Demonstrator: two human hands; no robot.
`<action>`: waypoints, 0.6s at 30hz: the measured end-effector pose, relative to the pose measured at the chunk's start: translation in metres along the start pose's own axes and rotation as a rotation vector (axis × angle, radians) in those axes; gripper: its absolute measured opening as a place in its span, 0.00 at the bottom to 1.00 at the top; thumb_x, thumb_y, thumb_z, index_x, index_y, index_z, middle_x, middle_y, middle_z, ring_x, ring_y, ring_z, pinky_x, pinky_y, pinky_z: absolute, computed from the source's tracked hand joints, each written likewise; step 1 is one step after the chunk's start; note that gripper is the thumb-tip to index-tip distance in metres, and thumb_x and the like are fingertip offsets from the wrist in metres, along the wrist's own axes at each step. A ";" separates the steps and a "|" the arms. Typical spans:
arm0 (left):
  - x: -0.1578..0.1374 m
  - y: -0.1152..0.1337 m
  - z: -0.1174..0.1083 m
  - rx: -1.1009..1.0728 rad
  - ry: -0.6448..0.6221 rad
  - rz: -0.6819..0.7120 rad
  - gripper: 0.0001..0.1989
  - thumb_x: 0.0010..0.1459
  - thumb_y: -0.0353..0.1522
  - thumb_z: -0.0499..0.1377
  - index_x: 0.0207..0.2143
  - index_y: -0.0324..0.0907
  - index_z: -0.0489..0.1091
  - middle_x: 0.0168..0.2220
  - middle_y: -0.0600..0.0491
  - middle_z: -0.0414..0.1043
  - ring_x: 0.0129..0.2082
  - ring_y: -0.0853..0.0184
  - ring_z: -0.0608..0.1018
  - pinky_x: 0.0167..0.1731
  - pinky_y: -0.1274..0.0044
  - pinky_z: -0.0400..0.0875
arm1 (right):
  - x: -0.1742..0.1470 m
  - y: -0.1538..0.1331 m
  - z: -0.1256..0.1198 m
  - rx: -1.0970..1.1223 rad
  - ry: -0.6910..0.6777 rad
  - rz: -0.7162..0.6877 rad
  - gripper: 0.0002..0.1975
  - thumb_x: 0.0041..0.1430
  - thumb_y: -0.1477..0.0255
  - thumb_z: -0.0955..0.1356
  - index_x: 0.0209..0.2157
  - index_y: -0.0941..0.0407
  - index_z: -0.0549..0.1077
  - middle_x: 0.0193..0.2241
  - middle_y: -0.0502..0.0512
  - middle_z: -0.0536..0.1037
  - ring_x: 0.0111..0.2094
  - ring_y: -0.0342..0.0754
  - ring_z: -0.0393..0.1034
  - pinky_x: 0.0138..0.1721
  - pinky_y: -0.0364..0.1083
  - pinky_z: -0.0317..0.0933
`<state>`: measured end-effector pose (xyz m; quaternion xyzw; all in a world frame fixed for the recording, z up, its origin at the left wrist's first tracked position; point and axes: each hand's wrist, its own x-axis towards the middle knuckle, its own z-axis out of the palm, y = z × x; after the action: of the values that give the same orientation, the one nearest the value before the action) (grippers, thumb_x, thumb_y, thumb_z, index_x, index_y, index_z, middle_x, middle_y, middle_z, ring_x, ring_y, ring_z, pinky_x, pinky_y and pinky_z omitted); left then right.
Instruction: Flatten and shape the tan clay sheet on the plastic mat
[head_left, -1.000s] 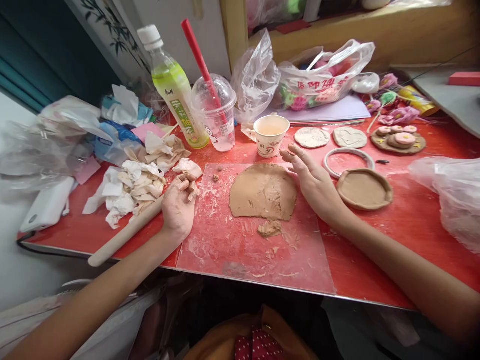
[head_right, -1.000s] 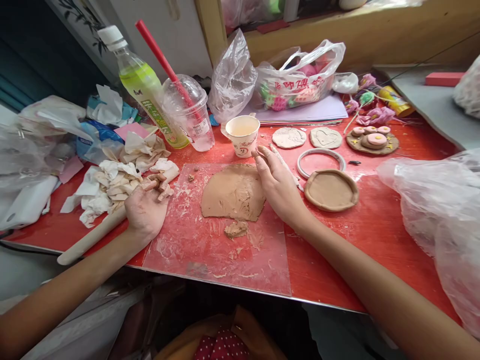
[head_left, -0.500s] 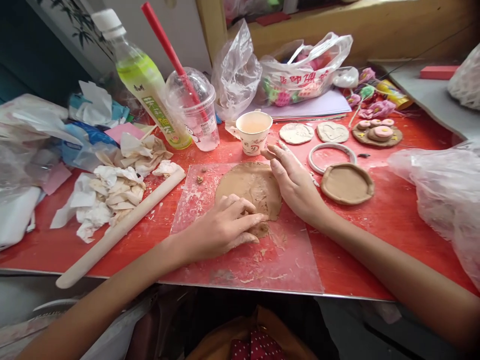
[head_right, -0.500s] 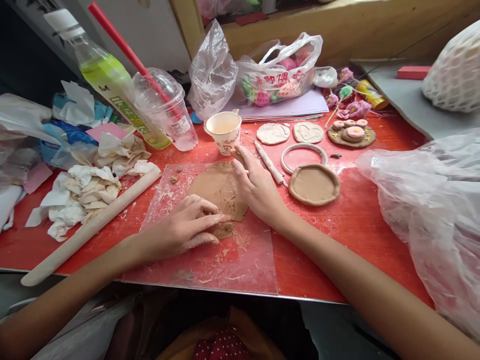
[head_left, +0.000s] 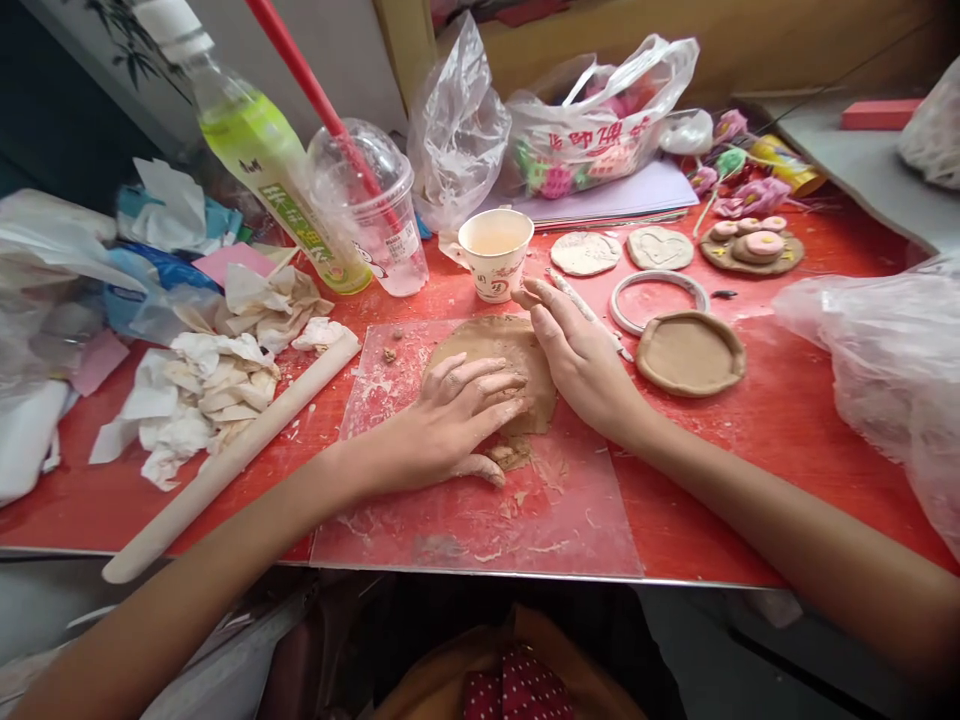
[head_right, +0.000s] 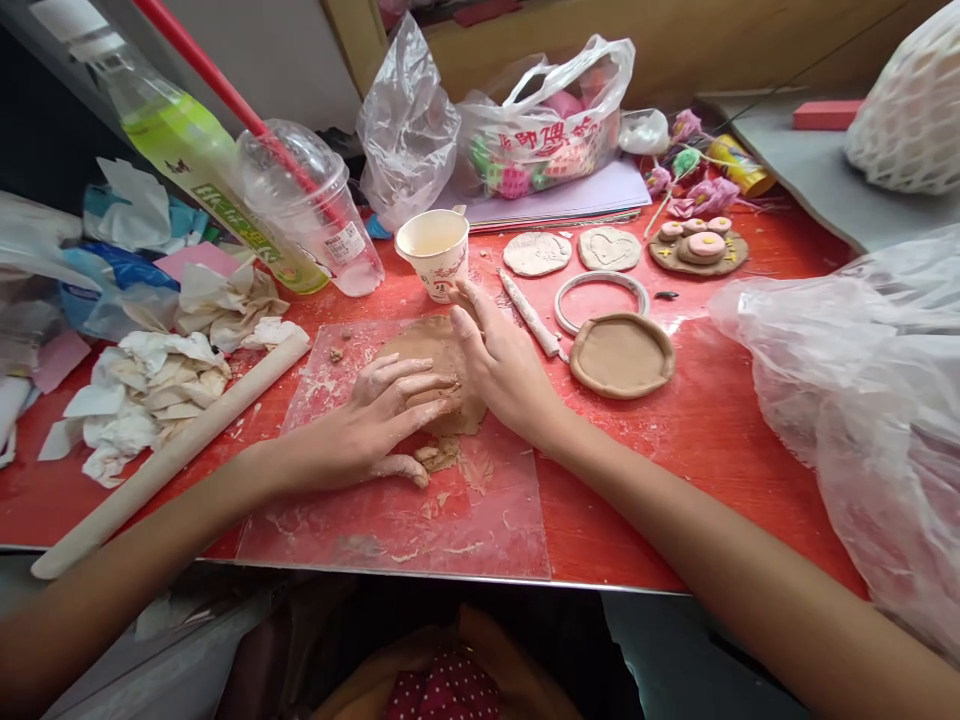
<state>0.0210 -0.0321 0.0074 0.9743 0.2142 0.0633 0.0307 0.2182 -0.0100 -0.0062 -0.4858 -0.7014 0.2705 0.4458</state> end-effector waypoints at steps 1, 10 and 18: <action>0.001 0.000 0.000 0.030 0.008 0.031 0.34 0.54 0.49 0.53 0.58 0.39 0.55 0.57 0.41 0.57 0.61 0.55 0.52 0.60 0.61 0.47 | 0.000 0.000 0.000 0.011 0.009 0.008 0.23 0.65 0.62 0.54 0.56 0.57 0.60 0.57 0.59 0.65 0.59 0.46 0.58 0.60 0.53 0.50; 0.007 -0.013 -0.004 0.302 0.022 0.301 0.23 0.61 0.41 0.51 0.55 0.41 0.58 0.54 0.46 0.63 0.57 0.59 0.59 0.56 0.65 0.51 | 0.001 0.001 0.002 0.036 0.040 0.029 0.24 0.65 0.62 0.54 0.56 0.61 0.59 0.56 0.61 0.66 0.58 0.44 0.58 0.61 0.49 0.50; 0.012 -0.010 -0.010 0.402 0.095 0.428 0.15 0.60 0.30 0.53 0.50 0.44 0.63 0.47 0.51 0.67 0.49 0.68 0.66 0.51 0.73 0.55 | 0.002 0.002 0.003 0.075 0.048 0.044 0.23 0.64 0.59 0.54 0.55 0.54 0.61 0.57 0.57 0.66 0.58 0.45 0.58 0.60 0.51 0.52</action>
<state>0.0265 -0.0173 0.0177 0.9797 0.0135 0.0700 -0.1872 0.2157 -0.0078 -0.0084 -0.4904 -0.6690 0.2947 0.4745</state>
